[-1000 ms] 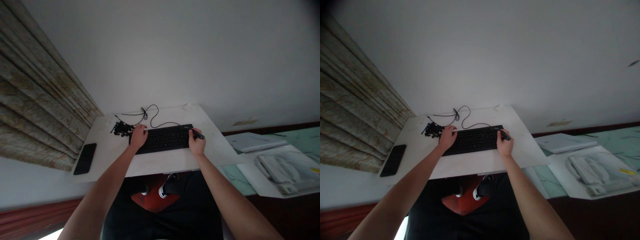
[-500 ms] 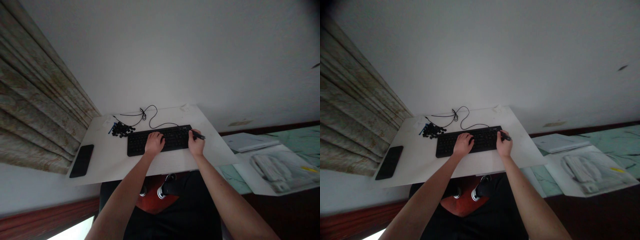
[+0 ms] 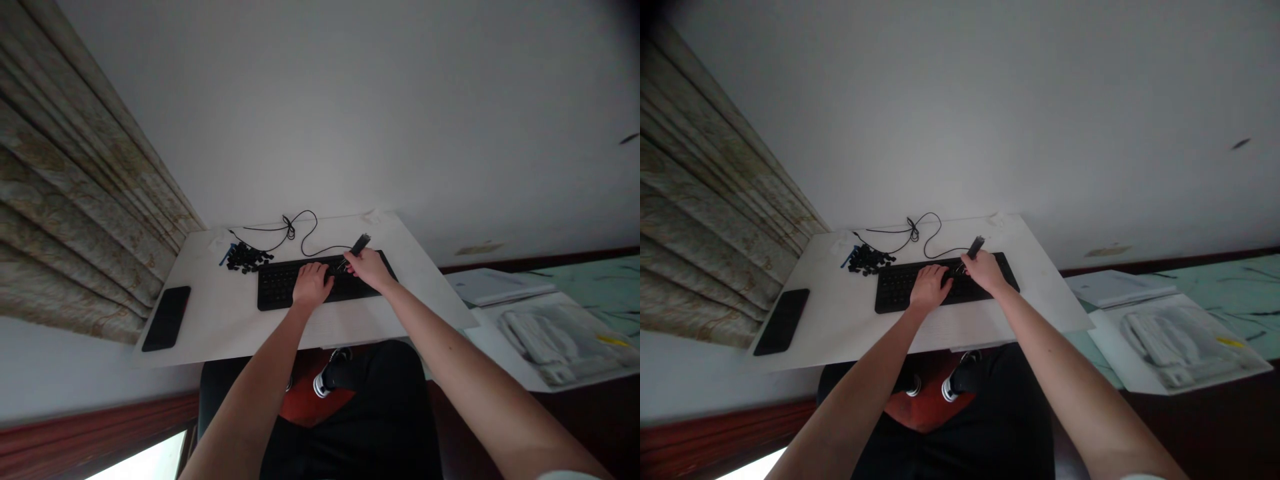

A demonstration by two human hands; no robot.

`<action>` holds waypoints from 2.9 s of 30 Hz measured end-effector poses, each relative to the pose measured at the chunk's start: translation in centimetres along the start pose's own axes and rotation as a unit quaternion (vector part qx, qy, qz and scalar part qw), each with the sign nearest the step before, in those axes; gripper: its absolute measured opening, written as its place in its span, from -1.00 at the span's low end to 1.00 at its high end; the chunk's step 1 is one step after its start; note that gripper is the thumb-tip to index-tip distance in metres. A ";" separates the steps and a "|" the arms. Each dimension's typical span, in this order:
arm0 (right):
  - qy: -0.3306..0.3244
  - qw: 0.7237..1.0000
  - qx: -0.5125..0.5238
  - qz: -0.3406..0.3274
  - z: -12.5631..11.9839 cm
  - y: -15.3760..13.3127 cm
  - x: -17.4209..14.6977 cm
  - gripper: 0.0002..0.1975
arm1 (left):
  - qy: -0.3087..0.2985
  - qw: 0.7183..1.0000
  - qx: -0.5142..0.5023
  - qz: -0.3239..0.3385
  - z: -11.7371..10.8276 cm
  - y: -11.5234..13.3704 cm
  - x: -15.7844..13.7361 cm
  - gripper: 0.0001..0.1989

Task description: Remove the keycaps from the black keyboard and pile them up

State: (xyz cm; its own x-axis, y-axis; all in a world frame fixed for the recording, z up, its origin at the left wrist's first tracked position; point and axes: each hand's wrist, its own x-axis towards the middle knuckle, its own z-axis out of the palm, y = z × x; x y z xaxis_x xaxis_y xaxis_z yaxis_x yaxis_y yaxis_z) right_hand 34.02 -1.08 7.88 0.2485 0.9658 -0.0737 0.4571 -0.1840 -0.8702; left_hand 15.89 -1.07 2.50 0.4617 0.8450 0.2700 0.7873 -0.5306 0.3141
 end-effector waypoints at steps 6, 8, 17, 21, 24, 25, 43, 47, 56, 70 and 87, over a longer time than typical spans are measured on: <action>-0.083 0.995 -0.044 -0.026 0.8 -0.6 1.4 -0.74 | -0.007 1.000 0.005 0.001 -0.1 0.0 0.0 -0.67; -0.078 0.996 -0.043 -0.030 1.1 -0.7 1.5 -0.74 | -0.009 1.000 0.006 0.000 -0.2 0.0 0.0 -0.69; -0.112 0.993 -0.033 -0.033 1.7 -0.7 2.4 -0.80 | -0.026 1.000 0.018 -0.002 -0.4 0.2 0.2 -0.67; -0.121 0.992 -0.005 -0.039 1.6 -0.5 1.7 -0.79 | -0.026 0.999 0.019 -0.006 -0.4 0.2 0.2 -0.66; -0.084 0.995 -0.002 -0.046 2.1 -0.4 0.7 -0.78 | -0.026 0.999 0.019 -0.007 -0.3 0.2 0.3 -0.67; -0.069 0.996 -0.008 -0.049 2.3 -0.4 0.4 -0.79 | -0.027 0.999 0.018 -0.008 -0.3 0.2 0.4 -0.69; -0.115 0.991 0.050 0.037 1.5 -1.1 2.5 -0.79 | -0.016 0.999 -0.004 -0.037 -0.3 0.8 0.6 -0.78; -0.067 0.993 -0.088 -0.046 1.9 -1.6 1.2 -0.72 | -0.022 0.999 -0.009 -0.037 -0.5 0.7 0.6 -0.78; -0.076 0.983 -0.141 -0.088 1.7 -2.4 0.5 -0.68 | -0.019 0.999 -0.013 -0.031 -0.3 0.6 0.6 -0.77; -0.074 0.970 -0.191 -0.129 1.5 -3.2 0.7 -0.68 | -0.027 0.999 -0.011 -0.023 -0.2 0.6 0.7 -0.73; -0.062 0.993 -0.074 -0.061 -1.1 -3.3 0.7 -0.76 | -0.013 0.997 -0.050 -0.052 -0.2 0.5 0.6 -0.74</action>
State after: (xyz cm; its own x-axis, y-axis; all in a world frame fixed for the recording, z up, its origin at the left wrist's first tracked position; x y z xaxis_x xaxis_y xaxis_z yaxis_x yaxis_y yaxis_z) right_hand 33.68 0.03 11.25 0.0805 0.9960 -0.0391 0.6002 -0.0798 -0.7958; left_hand 16.45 -0.86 3.01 0.3911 0.8965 0.2082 0.7872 -0.4430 0.4291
